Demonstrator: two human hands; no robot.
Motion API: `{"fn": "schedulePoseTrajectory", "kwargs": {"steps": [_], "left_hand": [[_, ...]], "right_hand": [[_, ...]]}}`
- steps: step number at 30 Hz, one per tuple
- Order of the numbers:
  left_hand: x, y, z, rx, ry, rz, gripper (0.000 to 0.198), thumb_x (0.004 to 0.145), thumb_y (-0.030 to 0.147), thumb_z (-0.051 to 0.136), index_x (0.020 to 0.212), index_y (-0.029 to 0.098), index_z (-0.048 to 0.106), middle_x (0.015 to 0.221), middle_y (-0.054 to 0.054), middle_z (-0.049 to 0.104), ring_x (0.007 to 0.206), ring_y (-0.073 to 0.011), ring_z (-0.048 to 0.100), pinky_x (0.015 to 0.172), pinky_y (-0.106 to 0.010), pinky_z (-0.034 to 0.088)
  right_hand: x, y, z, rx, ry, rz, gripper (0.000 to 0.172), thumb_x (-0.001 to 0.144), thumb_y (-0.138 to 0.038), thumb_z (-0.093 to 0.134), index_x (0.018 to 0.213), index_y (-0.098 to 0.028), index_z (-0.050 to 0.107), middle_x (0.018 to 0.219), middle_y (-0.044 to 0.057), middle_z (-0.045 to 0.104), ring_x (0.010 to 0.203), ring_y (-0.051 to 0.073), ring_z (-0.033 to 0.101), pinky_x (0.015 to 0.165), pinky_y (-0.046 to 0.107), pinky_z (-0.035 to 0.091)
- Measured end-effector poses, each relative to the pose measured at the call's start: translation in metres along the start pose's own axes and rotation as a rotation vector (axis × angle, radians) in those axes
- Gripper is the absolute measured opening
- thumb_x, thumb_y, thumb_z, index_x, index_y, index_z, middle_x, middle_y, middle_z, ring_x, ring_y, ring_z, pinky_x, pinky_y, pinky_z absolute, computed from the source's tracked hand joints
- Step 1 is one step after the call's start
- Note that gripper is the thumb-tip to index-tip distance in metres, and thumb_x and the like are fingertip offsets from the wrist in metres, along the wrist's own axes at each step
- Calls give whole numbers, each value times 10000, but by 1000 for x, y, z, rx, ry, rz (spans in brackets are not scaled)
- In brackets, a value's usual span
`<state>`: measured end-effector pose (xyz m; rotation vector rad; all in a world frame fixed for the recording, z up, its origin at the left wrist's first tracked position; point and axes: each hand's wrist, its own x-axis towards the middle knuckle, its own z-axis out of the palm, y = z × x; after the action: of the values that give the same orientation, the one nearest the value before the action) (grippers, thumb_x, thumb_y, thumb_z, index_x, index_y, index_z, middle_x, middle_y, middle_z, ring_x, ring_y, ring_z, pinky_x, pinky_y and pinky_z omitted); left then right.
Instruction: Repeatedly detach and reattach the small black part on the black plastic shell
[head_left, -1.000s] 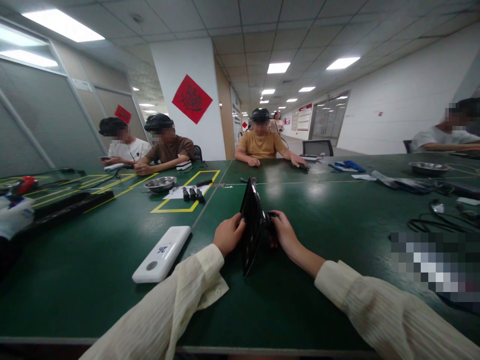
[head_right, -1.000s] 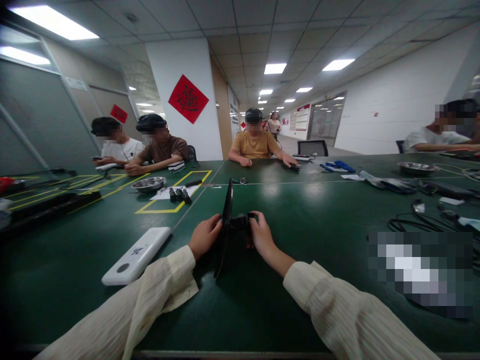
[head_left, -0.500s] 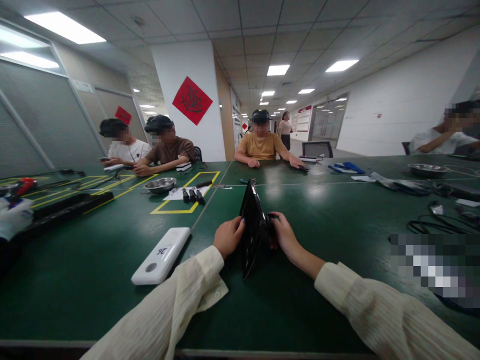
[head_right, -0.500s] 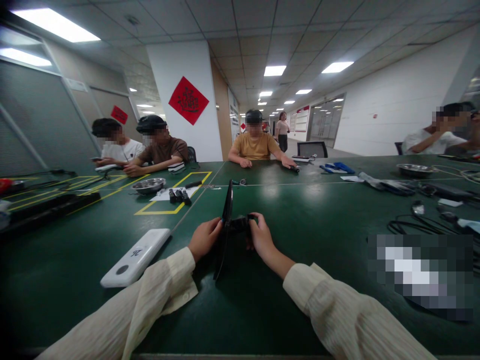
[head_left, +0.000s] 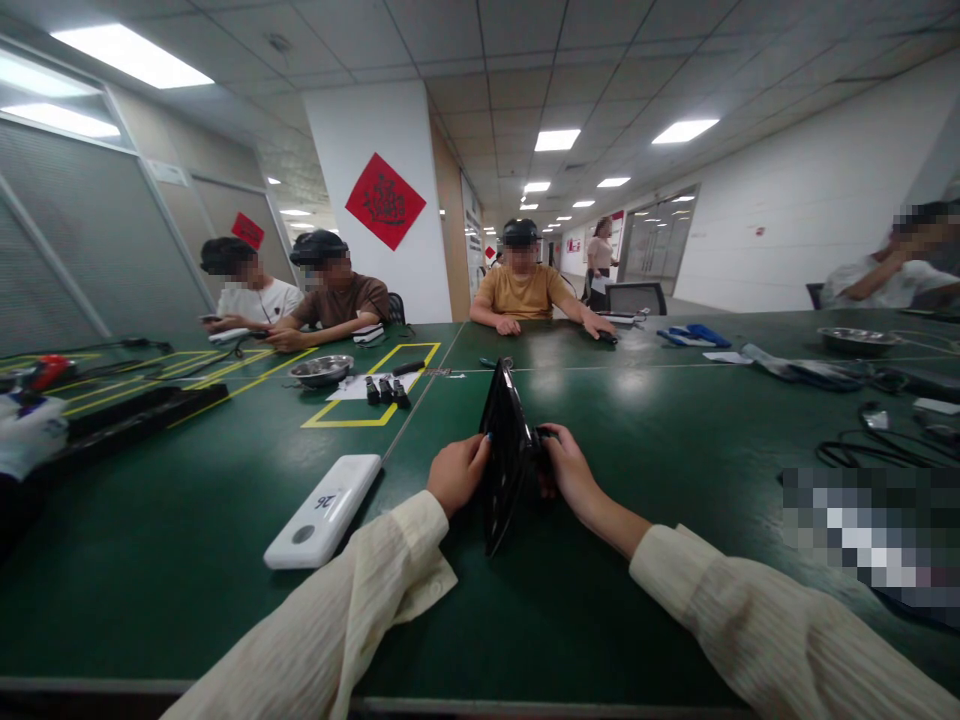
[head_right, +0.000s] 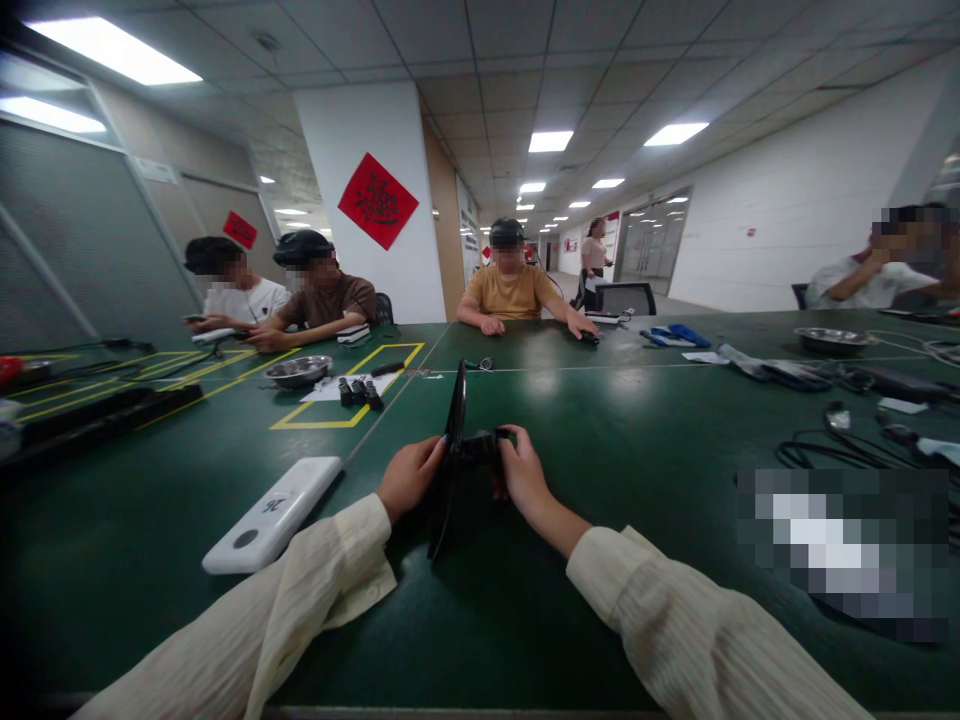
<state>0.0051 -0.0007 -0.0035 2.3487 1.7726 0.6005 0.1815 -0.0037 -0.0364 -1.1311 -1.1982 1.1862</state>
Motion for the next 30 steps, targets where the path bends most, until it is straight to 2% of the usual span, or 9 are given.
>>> {"fn": "schedulePoseTrajectory", "kwargs": {"steps": [5,14,21,30], "left_hand": [[-1,2,-1,38,-5,-36,364,923,315,263,892,195,606,911,-72,676,873,-200,618,679,-251,366],[0,2,-1,27,-9,-30,458,936,369,238,777,179,622,804,-65,668,778,-175,609,613,-239,326],[0,0,0,31,41,-50,328,931,379,279,879,206,552,822,-42,657,766,-174,607,603,-240,325],[0,3,-3,-5,27,-43,303,930,361,294,836,219,544,770,-20,638,744,-164,596,615,-237,335]], "right_hand": [[0,-1,0,2,1,6,329,848,-336,359,1152,-214,398,442,-78,484,322,128,474,308,197,317],[-1,-1,1,-9,6,-1,332,838,-332,356,1142,-207,401,437,-78,485,314,132,468,302,202,320],[-1,-1,1,0,2,0,370,838,-349,355,1175,-200,389,443,-70,490,326,137,479,313,205,321],[1,3,0,8,-5,1,344,846,-363,366,1156,-216,395,446,-80,479,326,131,478,310,199,315]]}}
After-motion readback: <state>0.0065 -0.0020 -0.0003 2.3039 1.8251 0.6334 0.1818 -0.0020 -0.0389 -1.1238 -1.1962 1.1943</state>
